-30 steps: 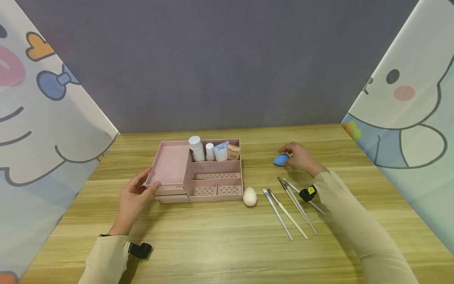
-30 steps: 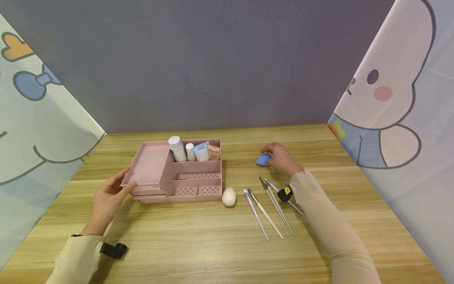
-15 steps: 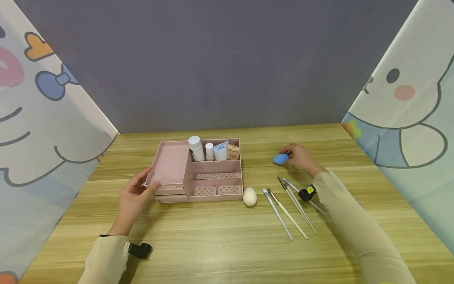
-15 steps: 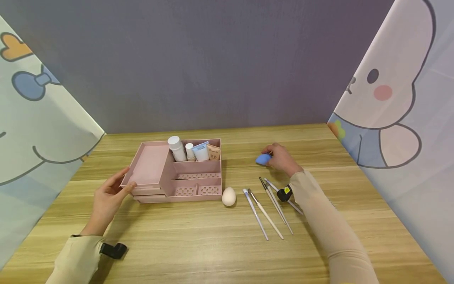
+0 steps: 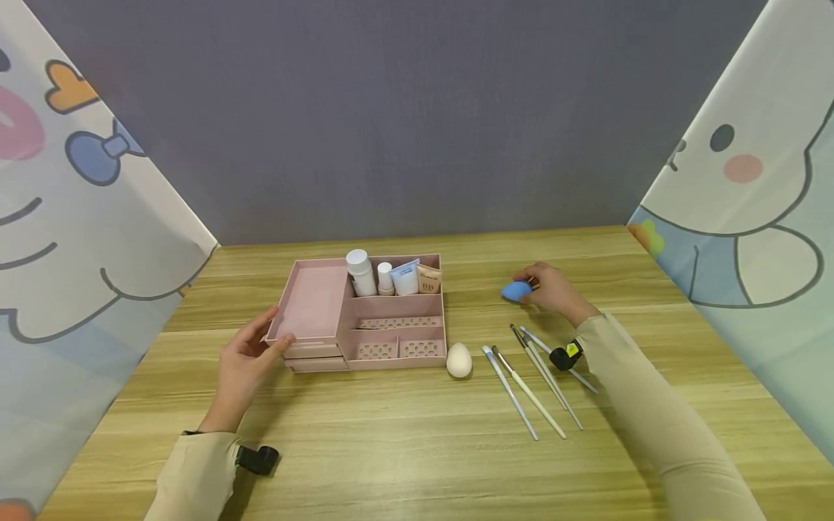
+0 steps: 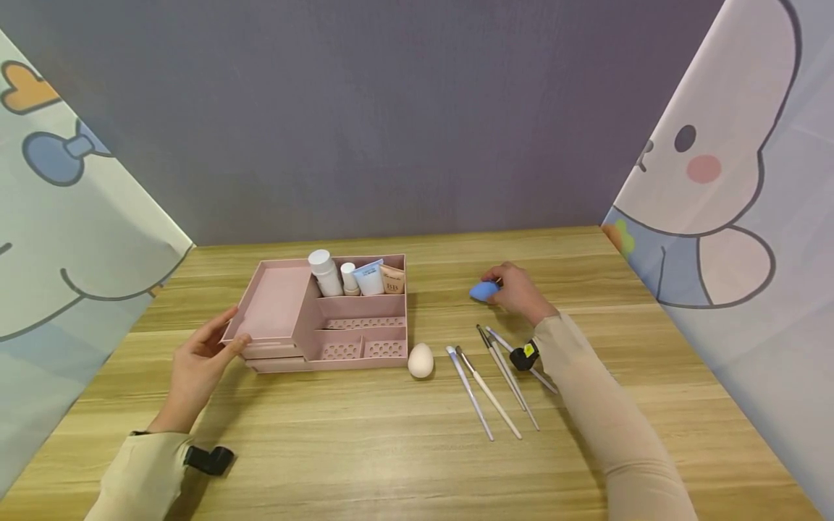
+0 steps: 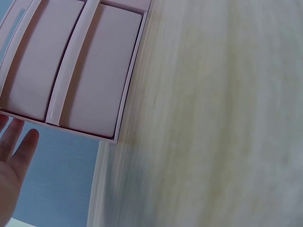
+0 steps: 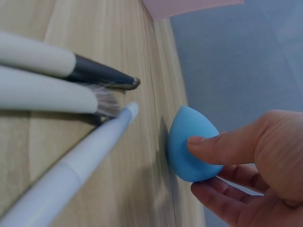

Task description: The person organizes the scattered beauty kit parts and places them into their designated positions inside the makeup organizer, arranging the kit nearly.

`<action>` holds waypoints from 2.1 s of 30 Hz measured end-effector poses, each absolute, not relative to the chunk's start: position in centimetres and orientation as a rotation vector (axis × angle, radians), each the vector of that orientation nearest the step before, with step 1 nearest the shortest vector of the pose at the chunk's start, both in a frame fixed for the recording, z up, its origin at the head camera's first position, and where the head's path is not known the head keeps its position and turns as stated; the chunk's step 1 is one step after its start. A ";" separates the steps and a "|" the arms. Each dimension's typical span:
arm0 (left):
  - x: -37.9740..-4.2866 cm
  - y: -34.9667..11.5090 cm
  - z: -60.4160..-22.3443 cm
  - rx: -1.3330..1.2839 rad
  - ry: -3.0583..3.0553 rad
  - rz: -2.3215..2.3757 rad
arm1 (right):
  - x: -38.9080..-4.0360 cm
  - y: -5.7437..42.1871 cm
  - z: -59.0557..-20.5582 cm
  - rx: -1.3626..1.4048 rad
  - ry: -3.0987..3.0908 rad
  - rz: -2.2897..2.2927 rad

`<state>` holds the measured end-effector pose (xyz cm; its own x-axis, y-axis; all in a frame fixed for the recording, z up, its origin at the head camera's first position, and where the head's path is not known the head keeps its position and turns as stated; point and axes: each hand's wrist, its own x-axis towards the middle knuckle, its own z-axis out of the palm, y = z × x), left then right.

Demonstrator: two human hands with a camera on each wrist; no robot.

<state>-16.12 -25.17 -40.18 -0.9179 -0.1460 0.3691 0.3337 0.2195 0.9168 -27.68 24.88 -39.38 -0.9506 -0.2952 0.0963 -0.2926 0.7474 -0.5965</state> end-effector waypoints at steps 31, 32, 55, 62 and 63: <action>-16.0 -25.1 -40.0 -0.145 -2.137 -1.750 | -25.3 22.8 -37.1 -0.609 2.925 -1.082; -16.0 -25.1 -40.0 -0.143 -2.133 -1.753 | -25.3 22.8 -37.0 -0.614 2.927 -1.086; -16.0 -25.1 -39.9 -0.118 -2.161 -1.730 | -23.8 20.5 -36.0 -0.719 2.881 -1.135; -15.9 -25.1 -39.9 -0.118 -2.172 -1.715 | -23.3 20.0 -35.8 -0.756 2.890 -1.095; -15.9 -25.1 -39.9 -0.115 -2.172 -1.716 | -23.3 19.9 -35.8 -0.762 2.890 -1.096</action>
<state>-15.91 -25.10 -39.89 -0.9288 -0.1614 0.3337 0.2873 0.2555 0.9232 -23.27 19.92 -35.77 -0.8845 -0.4202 0.2027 -0.4490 0.6485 -0.6147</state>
